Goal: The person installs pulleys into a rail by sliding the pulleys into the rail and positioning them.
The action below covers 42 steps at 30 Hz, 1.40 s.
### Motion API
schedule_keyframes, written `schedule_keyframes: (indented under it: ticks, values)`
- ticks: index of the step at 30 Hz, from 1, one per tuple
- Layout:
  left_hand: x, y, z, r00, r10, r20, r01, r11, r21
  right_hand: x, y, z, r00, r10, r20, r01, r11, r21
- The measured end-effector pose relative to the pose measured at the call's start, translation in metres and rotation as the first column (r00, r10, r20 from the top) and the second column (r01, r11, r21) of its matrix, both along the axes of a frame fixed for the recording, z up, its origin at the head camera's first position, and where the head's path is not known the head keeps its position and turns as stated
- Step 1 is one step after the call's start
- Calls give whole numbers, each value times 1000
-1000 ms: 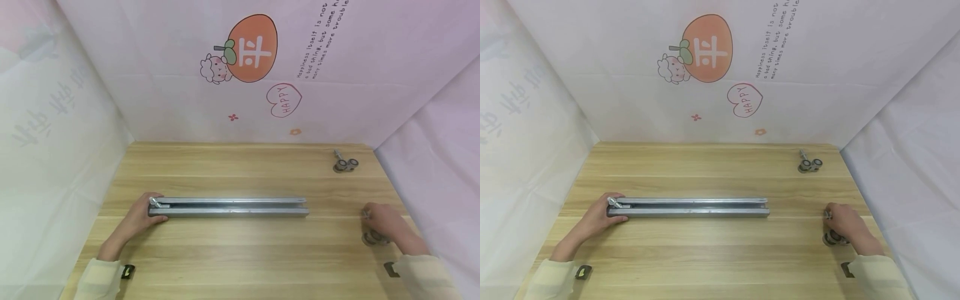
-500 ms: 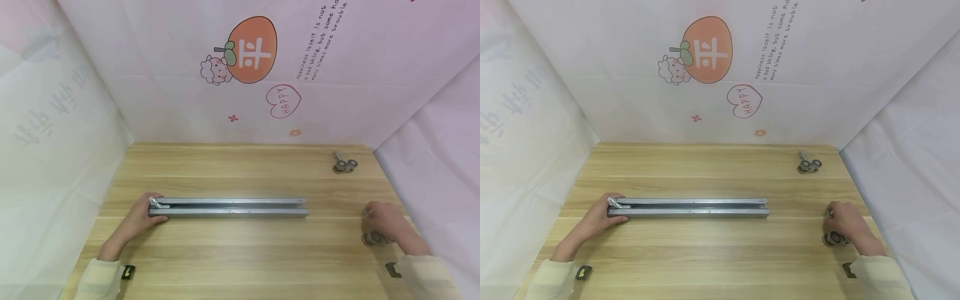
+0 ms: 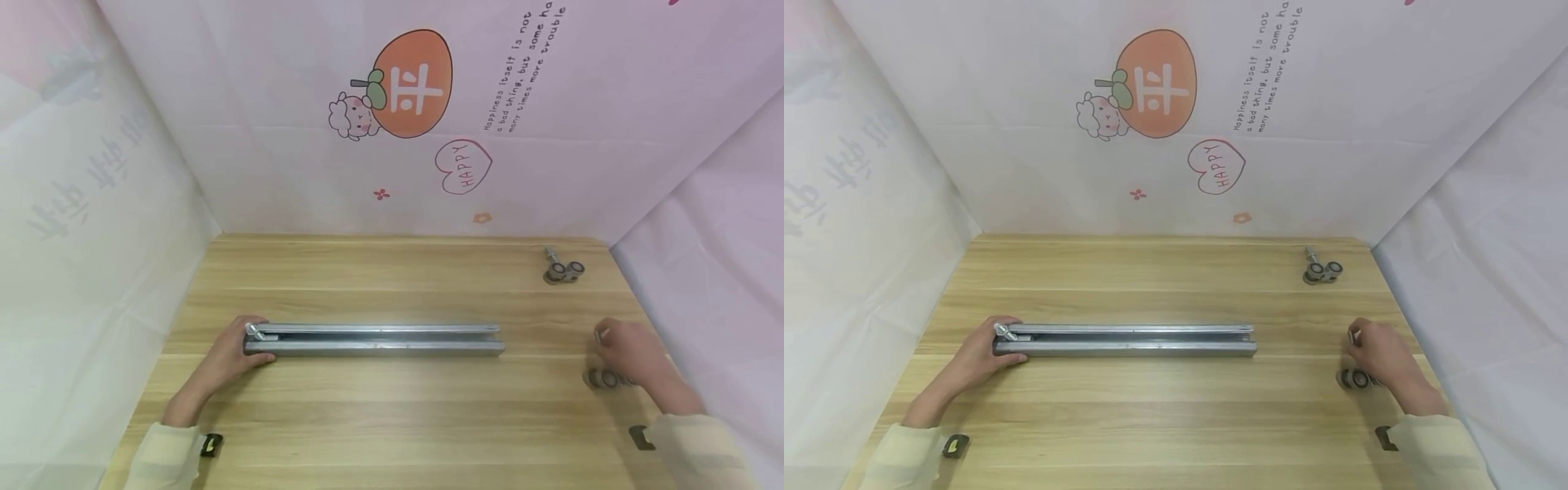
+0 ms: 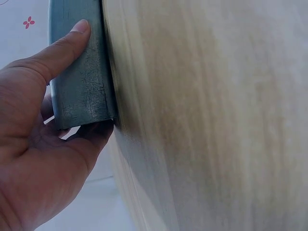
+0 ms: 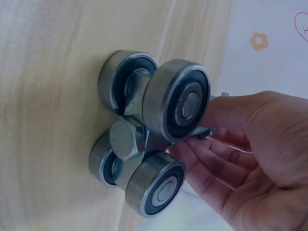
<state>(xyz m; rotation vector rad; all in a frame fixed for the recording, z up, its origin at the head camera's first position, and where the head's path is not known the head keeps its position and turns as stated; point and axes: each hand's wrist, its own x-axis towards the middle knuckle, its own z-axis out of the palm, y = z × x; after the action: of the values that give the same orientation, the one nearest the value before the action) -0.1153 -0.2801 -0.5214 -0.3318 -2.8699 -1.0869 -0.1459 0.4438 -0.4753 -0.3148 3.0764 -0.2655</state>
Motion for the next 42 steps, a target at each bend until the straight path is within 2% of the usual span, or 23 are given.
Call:
schedule_keyframes:
  ticks: [11,16,29,37,42]
  values:
    - [-1,1,-2,1000,-3,-8,3,1000,2,-2,-6,4,988,-49,-148,40,997,-65]
    - [-1,1,-2,1000,-1,-7,1,1000,5,0,-7,4,979,-87,-184,67,991,-113]
    - [0,1,-2,1000,2,-15,-2,1000,0,6,-9,2,932,-145,-332,71,972,-224]
    - [0,0,-4,1000,0,18,0,1000,8,8,-9,0,928,-187,-321,111,965,-239]
    - [0,0,-3,1000,-4,14,4,1000,9,12,-9,-3,916,-190,-352,108,965,-240]
